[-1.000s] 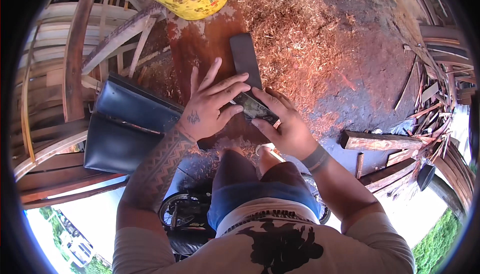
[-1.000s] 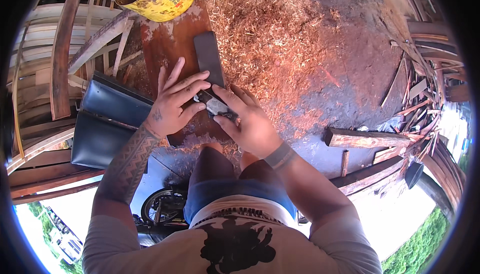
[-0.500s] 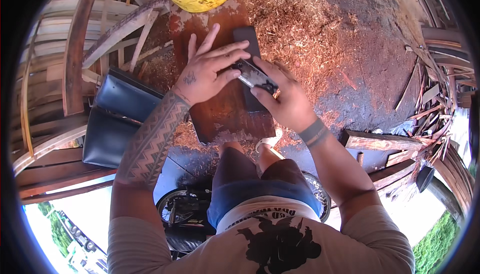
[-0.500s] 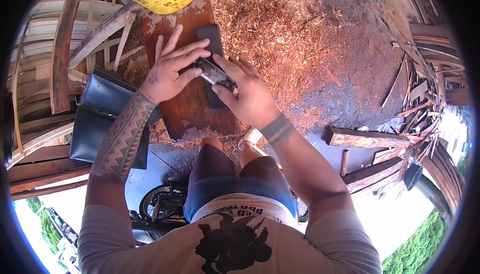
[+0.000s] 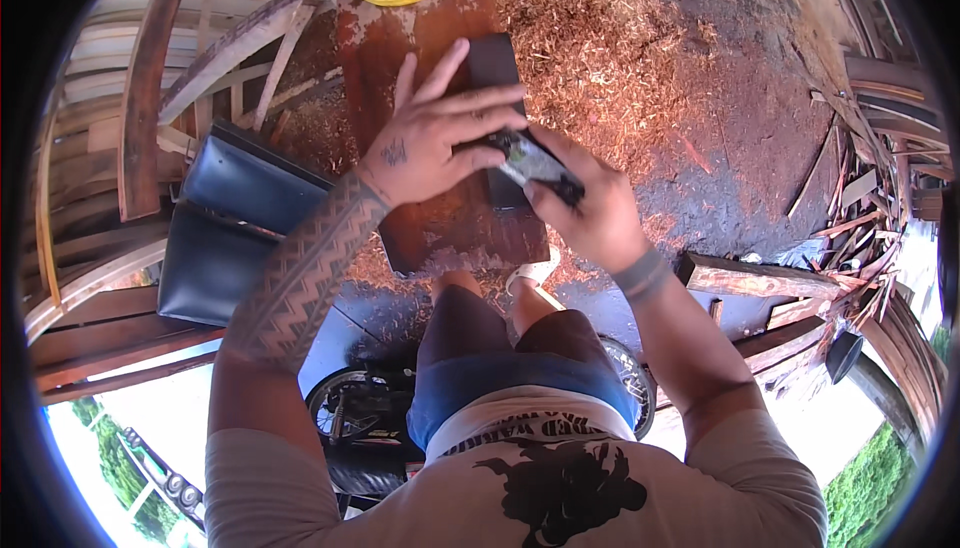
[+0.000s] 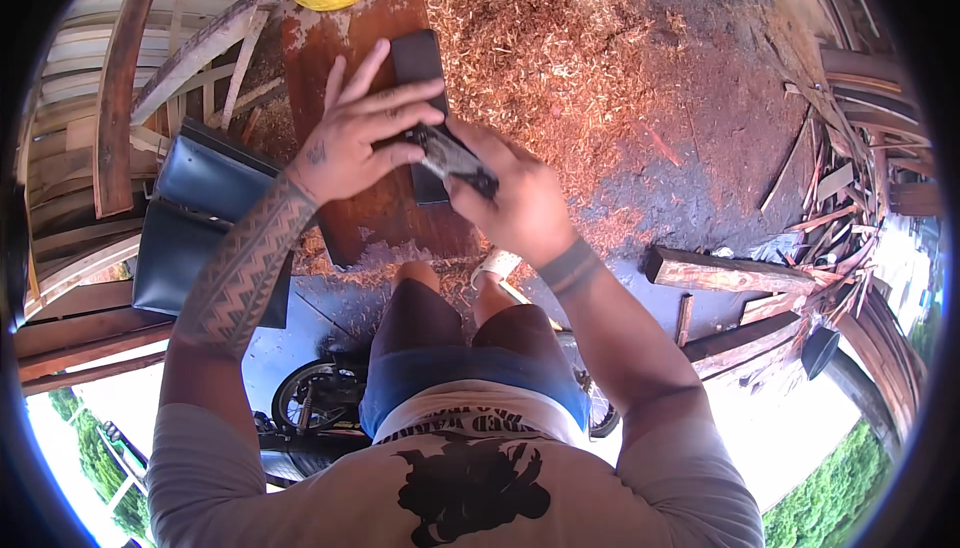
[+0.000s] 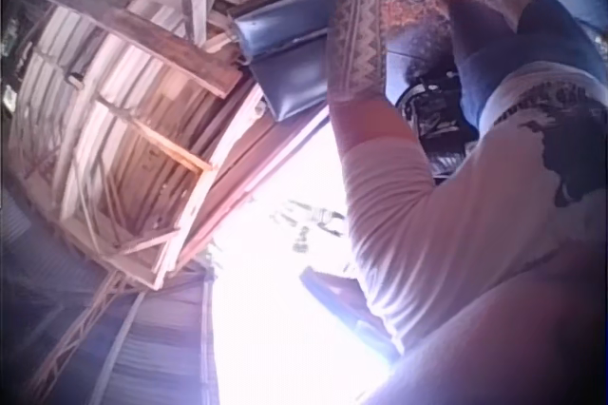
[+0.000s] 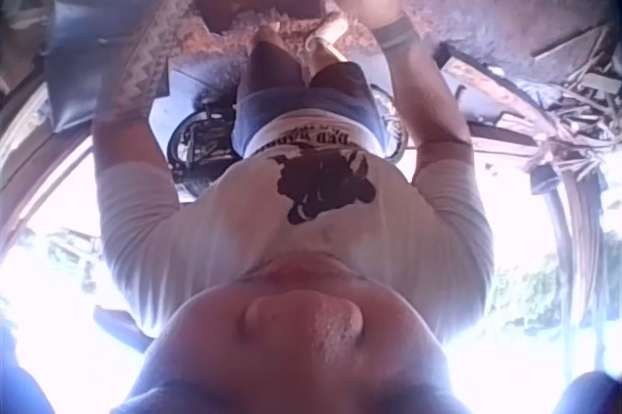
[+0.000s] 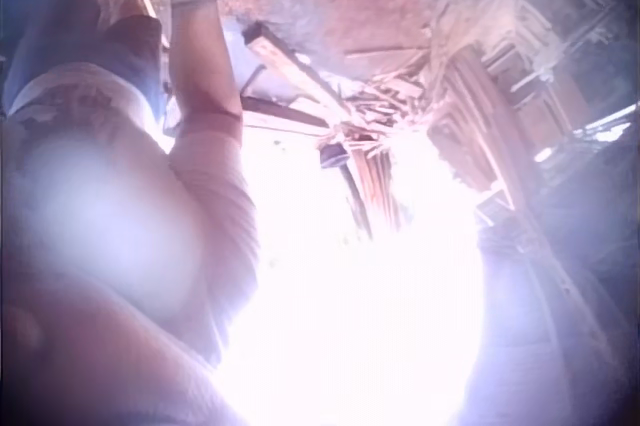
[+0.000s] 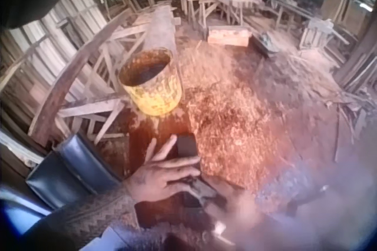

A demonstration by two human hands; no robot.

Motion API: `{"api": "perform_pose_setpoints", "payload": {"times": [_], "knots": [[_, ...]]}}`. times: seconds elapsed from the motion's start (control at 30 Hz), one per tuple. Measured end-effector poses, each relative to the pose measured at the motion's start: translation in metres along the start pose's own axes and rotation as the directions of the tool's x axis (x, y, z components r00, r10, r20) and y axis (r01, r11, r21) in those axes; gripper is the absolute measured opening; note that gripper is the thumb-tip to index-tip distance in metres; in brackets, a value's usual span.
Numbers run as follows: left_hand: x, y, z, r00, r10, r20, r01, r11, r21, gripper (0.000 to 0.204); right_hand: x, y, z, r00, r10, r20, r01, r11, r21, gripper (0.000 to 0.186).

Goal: The person holds a metal component, possibly a plane iron or chisel guide, and sharpens a metal blade on a whetstone located on a wooden bench, periodically checking the blade's edge.

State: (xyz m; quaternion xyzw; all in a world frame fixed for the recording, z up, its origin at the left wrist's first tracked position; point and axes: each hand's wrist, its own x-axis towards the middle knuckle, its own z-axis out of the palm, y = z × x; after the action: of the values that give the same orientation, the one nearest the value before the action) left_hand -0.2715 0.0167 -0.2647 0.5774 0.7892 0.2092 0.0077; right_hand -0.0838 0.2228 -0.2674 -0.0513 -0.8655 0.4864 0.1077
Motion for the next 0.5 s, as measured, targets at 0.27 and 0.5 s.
{"api": "perform_pose_setpoints", "payload": {"times": [0.27,0.5], "knots": [[-0.011,0.018,0.01,0.999,0.007,0.046,-0.002,0.995,-0.104,0.042,-0.02,-0.002,-0.014,0.996,0.02,0.084,-0.01,0.992,-0.122,0.063],[-0.019,0.031,0.016,0.994,-0.053,0.096,0.069,0.983,-0.172,0.043,-0.032,-0.001,-0.004,0.999,-0.041,-0.029,0.043,0.997,0.068,0.062]]}}
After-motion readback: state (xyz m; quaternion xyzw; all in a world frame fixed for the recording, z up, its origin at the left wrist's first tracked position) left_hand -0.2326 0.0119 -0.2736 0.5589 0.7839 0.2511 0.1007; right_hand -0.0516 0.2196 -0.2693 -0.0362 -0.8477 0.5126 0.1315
